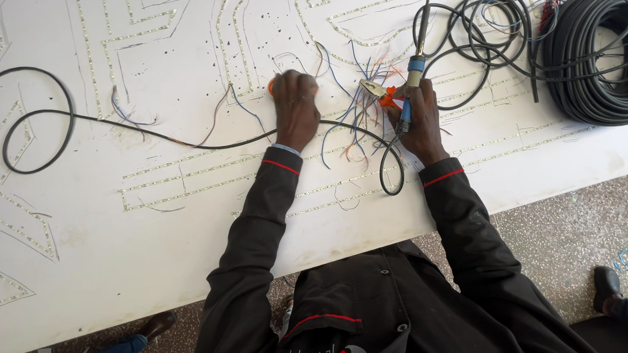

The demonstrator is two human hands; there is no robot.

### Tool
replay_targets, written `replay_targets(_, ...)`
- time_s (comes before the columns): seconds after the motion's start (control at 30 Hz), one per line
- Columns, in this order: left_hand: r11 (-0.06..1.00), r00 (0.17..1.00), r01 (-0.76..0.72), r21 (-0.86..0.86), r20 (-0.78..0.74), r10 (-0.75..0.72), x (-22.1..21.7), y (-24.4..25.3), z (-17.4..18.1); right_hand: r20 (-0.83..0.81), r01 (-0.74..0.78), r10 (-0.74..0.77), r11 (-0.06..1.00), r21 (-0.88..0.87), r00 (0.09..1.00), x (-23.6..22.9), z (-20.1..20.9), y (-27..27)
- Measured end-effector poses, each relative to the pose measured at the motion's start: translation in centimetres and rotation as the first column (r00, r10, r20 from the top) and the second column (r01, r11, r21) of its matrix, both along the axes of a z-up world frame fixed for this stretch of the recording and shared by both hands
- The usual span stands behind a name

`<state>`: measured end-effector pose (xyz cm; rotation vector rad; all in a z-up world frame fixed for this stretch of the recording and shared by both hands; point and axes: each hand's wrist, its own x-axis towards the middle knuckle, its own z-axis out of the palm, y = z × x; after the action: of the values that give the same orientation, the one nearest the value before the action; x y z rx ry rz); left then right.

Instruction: The person uses a soldering iron to attach wires to LED strips arranged on a white board. They repeatedly heat the soldering iron, apply solder to connection points, and use pliers to adjust wires. The person also handles a roll of black cable and a spool of solder wire during the process.

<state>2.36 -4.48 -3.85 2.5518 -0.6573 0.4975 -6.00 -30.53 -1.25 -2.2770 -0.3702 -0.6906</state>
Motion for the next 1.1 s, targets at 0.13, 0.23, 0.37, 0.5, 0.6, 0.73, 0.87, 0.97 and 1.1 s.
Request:
replay_targets(0.13, 0.988, 0.987, -0.15, -0.044, 0.052, 0.152, 1.1, 1.4, -0.3, 0.019, 0.019, -0.018, 1.0, -0.023, 1.0, 0.0, -0.3, -1.3)
replay_targets(0.23, 0.982, 0.98, -0.191, -0.013, 0.052, 0.191, 1.9, 1.5, -2.6, 0.031, 0.027, -0.026, 0.999, -0.026, 0.999, -0.3, -0.7, -1.8)
replay_targets(0.37, 0.981, 0.978, -0.193, -0.022, 0.07, 0.194, 2.3, 1.3, -2.9, 0.04, 0.027, -0.026, 0.999, -0.026, 0.999, -0.3, -0.9, -2.1)
replay_targets(0.5, 0.965, 0.977, -0.196, -0.173, 0.052, 0.208, 1.5, 1.0, -0.5, 0.039, 0.018, -0.017, 0.999, -0.028, 0.999, -0.4, -0.7, -2.1)
replay_targets(0.6, 0.923, 0.982, -0.155, -0.353, 0.044, 0.182, 0.7, 0.2, 1.4, 0.045, 0.019, -0.018, 1.0, -0.02, 0.999, -0.3, -0.4, -2.3)
replay_targets(0.73, 0.846, 0.993, -0.083, -0.527, 0.032, 0.117, -0.2, -1.9, 4.6, 0.047, 0.018, -0.017, 1.0, -0.022, 0.999, 0.0, 0.4, -3.1)
replay_targets(0.87, 0.741, 0.996, -0.05, -0.669, -0.091, -0.015, -0.6, -4.2, 6.3, 0.059, 0.022, -0.021, 0.999, -0.025, 0.998, 0.7, 0.9, -4.8)
replay_targets(0.97, 0.585, 0.909, -0.153, -0.797, -0.346, -0.234, -0.9, -6.1, 6.6, 0.063, 0.027, -0.029, 0.999, 0.035, 0.998, 1.6, 1.8, -5.7)
replay_targets(1.1, 0.476, 0.781, -0.289, -0.831, -0.492, -0.385, -0.6, -10.8, 3.0, 0.082, -0.007, -0.003, 0.992, 0.125, 0.997, 2.7, 4.3, -5.9)
